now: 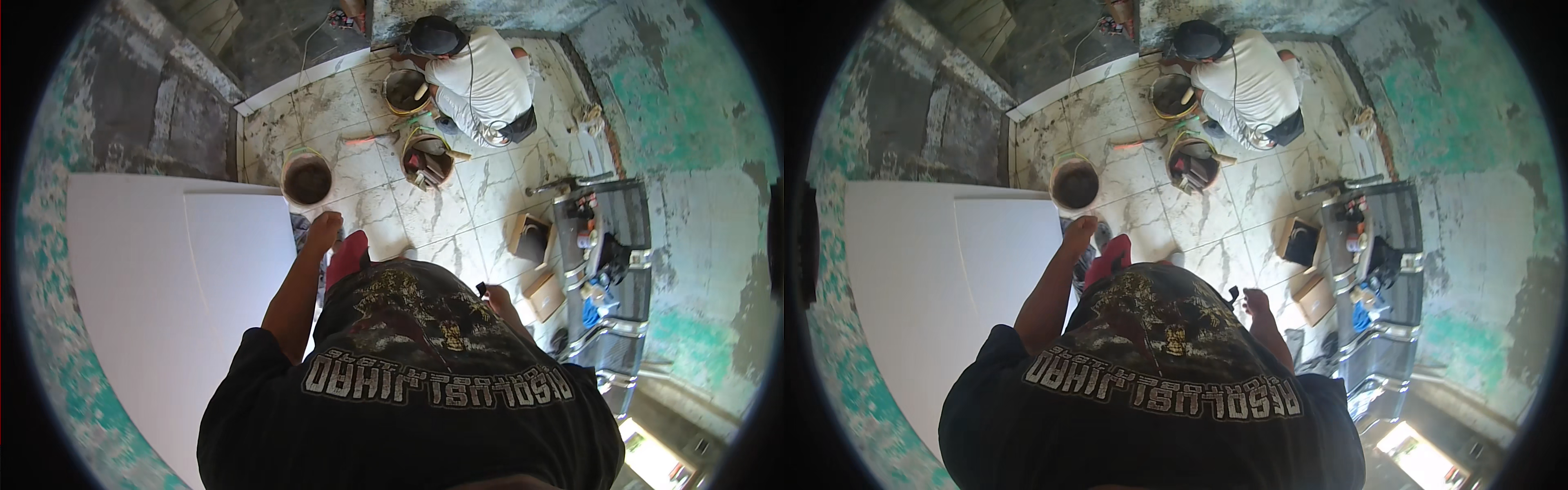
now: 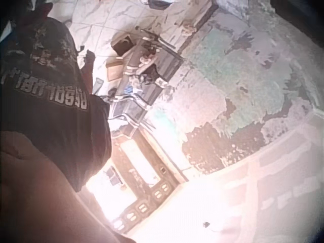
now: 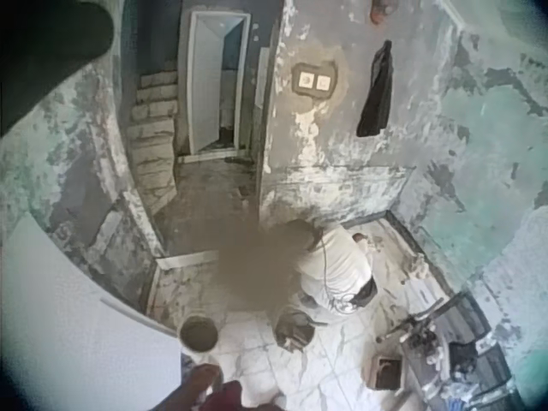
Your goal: Applying grout to the corner of a tiled wall.
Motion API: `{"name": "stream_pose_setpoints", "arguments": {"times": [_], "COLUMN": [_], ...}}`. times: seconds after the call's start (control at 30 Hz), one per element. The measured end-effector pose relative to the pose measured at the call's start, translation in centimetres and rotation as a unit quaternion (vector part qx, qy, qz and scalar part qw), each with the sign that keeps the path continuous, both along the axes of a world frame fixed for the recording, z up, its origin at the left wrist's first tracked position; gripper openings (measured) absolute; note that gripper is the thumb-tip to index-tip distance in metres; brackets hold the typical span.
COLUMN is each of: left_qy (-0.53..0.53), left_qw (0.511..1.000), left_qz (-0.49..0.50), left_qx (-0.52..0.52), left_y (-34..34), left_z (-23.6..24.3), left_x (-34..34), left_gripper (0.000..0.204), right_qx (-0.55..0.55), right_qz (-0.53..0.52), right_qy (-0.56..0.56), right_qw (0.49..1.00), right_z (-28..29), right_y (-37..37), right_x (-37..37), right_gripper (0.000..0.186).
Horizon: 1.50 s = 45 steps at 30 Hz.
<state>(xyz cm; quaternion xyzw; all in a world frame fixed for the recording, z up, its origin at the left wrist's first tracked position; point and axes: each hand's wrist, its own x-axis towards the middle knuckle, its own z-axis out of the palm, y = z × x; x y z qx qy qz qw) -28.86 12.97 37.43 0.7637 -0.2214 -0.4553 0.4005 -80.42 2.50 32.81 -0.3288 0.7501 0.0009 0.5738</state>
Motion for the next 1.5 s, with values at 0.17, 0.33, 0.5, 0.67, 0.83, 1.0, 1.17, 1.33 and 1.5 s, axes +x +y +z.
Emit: {"name": "stream_pose_setpoints", "arguments": {"times": [0.17, 0.33, 0.5, 0.67, 0.83, 1.0, 1.17, 1.33, 1.5], "left_qy": [-0.1, -0.085, -0.124, -0.11, -0.105, -0.111, -0.088, -0.101, -0.107], "left_qw": [0.986, 0.985, 0.978, 0.973, 0.976, 0.972, 0.972, 0.971, 0.97], "left_qz": [-0.068, -0.053, -0.063, -0.046, -0.01, 0.011, 0.02, 0.013, 0.018], "left_qx": [0.118, 0.141, 0.157, 0.199, 0.193, 0.208, 0.216, 0.215, 0.218], "left_y": [2.5, 4.2, 5.3, 6.2, 7.4, 9.6, 10.3, 10.4, 10.6], "left_z": [-1.0, -4.6, -6.6, -6.3, -4.6, -6.8, -8.2, -7.9, -7.4], "left_x": [-7.4, -9.9, -10.0, -10.9, -11.9, -11.8, -12.0, -12.5, -12.9], "left_gripper": [0.041, 0.037, 0.037, 0.038, 0.037, 0.038, 0.04, 0.041, 0.041], "right_qx": [0.0, -0.019, -0.035, -0.062, -0.085, -0.029, -0.058, -0.053, -0.064], "right_qz": [0.054, -0.001, 0.034, 0.155, 0.321, 0.271, 0.214, 0.233, 0.222], "right_qy": [0.064, 0.048, -0.01, -0.073, -0.023, -0.006, -0.037, -0.056, -0.051], "right_qw": [0.997, 0.999, 0.999, 0.983, 0.943, 0.962, 0.974, 0.969, 0.972], "right_z": [2.6, 5.6, 4.8, 2.5, 2.0, 3.0, 1.5, 0.6, 1.0], "right_y": [-2.3, -6.1, -7.1, -5.9, -6.9, -7.4, -7.2, -7.2, -6.5], "right_x": [-9.2, -10.3, -6.7, -5.0, -6.3, -5.7, -5.7, -4.5, -4.4], "right_gripper": [0.023, 0.018, 0.017, 0.03, 0.031, 0.032, 0.033, 0.037, 0.038]}}
